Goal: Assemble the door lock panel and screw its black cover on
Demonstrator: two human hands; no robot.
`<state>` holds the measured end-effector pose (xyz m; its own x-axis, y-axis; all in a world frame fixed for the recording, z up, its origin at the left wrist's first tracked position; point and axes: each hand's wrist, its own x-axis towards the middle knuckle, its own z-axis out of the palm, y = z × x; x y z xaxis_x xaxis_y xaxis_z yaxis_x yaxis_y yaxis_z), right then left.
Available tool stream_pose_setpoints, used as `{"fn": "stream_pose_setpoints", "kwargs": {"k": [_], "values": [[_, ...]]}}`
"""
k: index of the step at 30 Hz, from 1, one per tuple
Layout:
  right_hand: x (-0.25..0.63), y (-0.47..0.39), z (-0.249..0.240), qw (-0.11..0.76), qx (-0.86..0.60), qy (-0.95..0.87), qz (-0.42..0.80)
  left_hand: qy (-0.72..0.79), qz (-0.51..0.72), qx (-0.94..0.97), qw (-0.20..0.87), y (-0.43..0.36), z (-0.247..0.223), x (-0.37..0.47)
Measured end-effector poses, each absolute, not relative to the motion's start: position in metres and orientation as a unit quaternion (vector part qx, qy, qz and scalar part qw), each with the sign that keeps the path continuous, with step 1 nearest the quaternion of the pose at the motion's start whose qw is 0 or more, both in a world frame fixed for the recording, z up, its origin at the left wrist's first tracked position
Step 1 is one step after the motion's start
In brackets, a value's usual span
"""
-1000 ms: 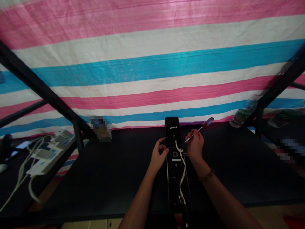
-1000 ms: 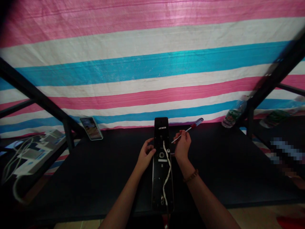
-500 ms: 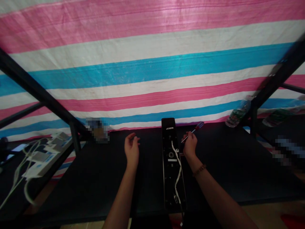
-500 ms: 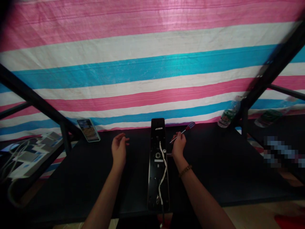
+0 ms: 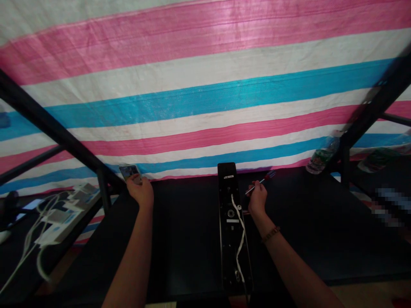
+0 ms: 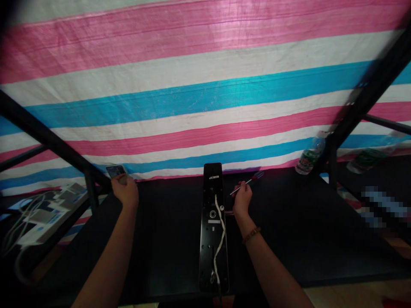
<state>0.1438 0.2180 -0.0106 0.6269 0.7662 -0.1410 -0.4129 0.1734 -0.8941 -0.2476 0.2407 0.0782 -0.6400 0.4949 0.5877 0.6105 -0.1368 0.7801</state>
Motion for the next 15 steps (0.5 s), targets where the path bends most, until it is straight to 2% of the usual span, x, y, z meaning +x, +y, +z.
{"fn": "stream_pose_setpoints", "kwargs": {"k": [3, 6, 10, 15], "values": [[0.144, 0.218, -0.011, 0.743, -0.507, -0.176, 0.399, -0.642, -0.643, -0.418, 0.006, 0.238, 0.071, -0.225], [0.144, 0.219, -0.011, 0.743, -0.507, -0.179, 0.399, -0.610, -0.639, -0.459, -0.089, 0.230, 0.053, -0.185], [0.144, 0.218, -0.011, 0.741, -0.509, -0.184, 0.398, -0.578, -0.595, -0.515, -0.216, 0.213, 0.021, -0.125], [0.145, 0.216, -0.010, 0.736, -0.513, -0.191, 0.398, -0.552, -0.507, -0.597, -0.287, 0.190, 0.003, -0.081]]}}
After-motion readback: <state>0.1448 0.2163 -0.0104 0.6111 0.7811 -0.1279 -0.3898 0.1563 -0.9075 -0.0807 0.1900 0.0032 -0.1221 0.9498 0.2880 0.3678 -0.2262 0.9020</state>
